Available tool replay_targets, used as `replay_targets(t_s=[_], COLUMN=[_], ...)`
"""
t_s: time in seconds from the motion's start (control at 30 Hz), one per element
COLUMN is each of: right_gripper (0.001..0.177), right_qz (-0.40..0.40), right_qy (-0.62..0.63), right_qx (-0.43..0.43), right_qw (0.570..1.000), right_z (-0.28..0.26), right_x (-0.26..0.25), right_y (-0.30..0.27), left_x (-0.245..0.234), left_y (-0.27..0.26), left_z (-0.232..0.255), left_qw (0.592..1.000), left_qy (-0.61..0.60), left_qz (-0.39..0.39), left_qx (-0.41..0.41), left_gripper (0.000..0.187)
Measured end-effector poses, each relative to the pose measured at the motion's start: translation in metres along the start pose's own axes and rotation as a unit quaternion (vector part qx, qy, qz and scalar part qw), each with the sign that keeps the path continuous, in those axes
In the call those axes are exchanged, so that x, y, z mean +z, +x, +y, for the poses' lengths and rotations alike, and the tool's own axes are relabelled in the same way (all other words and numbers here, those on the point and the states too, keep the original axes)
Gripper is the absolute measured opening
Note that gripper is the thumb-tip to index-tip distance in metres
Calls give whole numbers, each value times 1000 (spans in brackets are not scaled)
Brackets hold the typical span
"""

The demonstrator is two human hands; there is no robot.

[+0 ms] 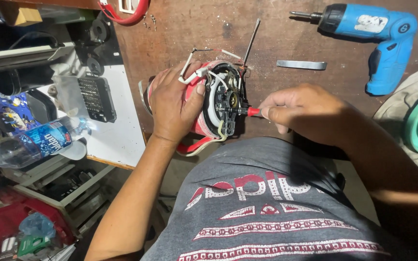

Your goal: The person is repairing a red electric motor, likely from a blender or similar appliance. They use a screwdriver to manipulate the internal components, including wires and gears, while holding the motor casing with their other hand.

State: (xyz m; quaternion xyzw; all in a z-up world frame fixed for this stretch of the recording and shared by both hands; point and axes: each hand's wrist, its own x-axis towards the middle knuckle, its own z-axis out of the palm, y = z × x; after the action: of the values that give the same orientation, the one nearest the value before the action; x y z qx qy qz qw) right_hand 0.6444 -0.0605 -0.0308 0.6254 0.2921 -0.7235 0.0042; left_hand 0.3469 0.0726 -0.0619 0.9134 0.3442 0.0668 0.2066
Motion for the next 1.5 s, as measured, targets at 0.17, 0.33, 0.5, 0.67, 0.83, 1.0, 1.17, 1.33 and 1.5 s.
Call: replay_targets(t_s=[0.17, 0.33, 0.5, 0.67, 0.83, 1.0, 1.17, 1.33, 1.5], right_gripper=[43, 42, 39, 43, 45, 39, 41, 43, 54], right_qz=[8, -1, 55, 107, 102, 147, 118, 109, 122], right_qy=[16, 75, 118, -66, -109, -38, -60, -111, -75], right_qx=[-61, -78, -150, -118, -69, -133, -76, -89, -88], right_qw=[998, 994, 980, 985, 986, 979, 988, 984, 986], right_z=[29, 39, 30, 12, -11, 12, -9, 0, 0], right_x=[4, 6, 13, 18, 17, 25, 20, 24, 24], right_y=[29, 37, 21, 2, -20, -3, -12, -4, -1], left_x=[1, 3, 12, 1, 2, 2, 4, 4, 3], left_y=[-2, -3, -10, -4, -4, -6, -7, -8, -6], left_z=[-1, -6, -22, 1, 1, 2, 1, 0, 0], left_qw=[1000, 1000, 999, 1000, 1000, 1000, 1000, 1000, 1000], left_qy=[3, 0, -46, -4, -7, 3, -6, 6, -3], left_qz=[6, 12, -10, 12, 16, 24, 21, 22, 24], left_qx=[4, 7, -23, 5, 8, -1, 0, -4, 1], left_gripper=[47, 46, 55, 45, 44, 48, 48, 50, 51])
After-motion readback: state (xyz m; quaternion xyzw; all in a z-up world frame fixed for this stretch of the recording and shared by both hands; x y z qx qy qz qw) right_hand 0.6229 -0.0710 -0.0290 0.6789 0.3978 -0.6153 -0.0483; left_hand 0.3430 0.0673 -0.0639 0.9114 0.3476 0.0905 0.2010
